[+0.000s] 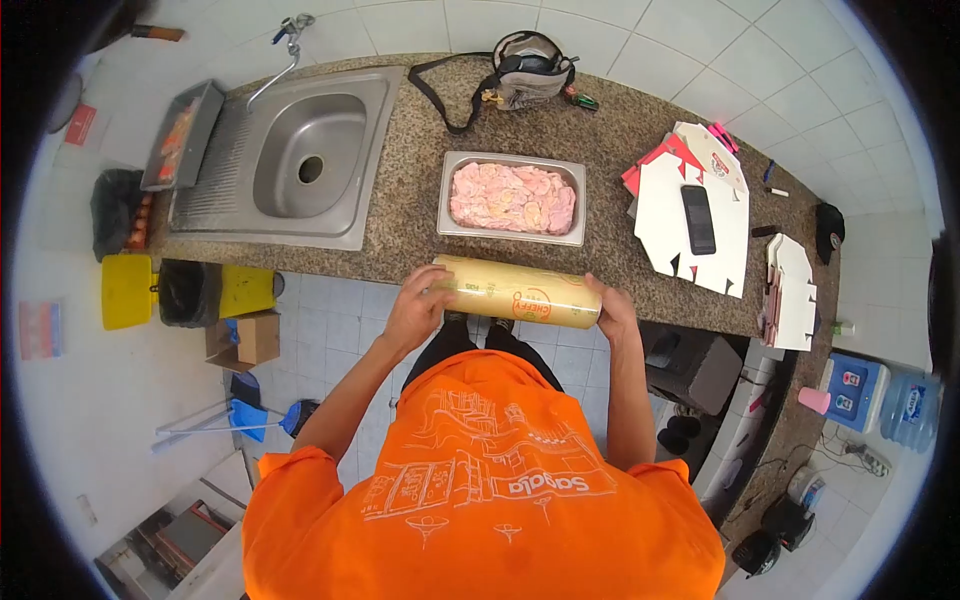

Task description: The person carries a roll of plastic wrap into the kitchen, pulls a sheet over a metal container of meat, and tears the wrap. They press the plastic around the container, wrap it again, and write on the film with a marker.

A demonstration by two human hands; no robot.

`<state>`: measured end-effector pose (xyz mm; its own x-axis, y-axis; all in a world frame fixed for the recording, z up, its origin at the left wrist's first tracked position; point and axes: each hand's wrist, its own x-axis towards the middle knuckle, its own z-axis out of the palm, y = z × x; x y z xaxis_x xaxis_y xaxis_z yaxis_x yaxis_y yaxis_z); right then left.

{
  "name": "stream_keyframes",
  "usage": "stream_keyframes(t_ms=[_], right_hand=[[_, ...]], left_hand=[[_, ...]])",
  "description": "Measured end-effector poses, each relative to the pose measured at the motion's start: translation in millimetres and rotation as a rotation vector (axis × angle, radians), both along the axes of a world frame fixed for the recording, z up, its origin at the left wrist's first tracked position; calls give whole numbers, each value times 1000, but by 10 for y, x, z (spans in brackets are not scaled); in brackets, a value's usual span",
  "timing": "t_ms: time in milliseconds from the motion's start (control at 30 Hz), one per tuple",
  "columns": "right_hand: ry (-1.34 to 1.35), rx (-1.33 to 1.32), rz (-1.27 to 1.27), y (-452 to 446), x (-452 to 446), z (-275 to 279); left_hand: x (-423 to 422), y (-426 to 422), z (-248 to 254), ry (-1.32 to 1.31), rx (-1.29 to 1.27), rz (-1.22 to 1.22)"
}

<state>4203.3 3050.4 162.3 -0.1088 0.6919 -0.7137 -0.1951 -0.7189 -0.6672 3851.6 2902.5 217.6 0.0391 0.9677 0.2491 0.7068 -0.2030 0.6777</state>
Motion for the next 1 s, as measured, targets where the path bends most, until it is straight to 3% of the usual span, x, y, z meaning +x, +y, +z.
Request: stream_keyframes(t_ms=[133,233,300,333,400,433,500,567,633,733,867,1000], right_hand=[[-93,62,109,-49,18,77],[-96,103,87,-43,-18,60],[-533,149,342,1,8,8],[-533,147,339,-25,-87,225],[-1398,298,715,-93,-429,887],[-1399,299,713,-125,-499,894],[-1205,1044,491,-206,-598,905],[-900,1270,664,-225,-828,937],[-768,1218,812,-239,-1110,866],[-866,1317,971,-297,-1271,822],[-702,1148,1033,-216,-1169,675],[-613,1167,953,-131,-1279,816]], left_hand=[[3,170,77,-169,-106,46],[-42,172,52,-131,-165,40],[-31,226,91,-184,-174,45],[-17,242,114,-238,-187,53],[-15,296,112,-284,-249,61],[-20,325,117,-330,-309,72],[-20,363,137,-353,-292,47],[-8,377,174,-378,-282,16],[-7,406,213,-362,-268,-18],[-38,413,238,-335,-304,-31],[-39,384,300,-318,-303,-34],[-25,310,380,-305,-373,-126]])
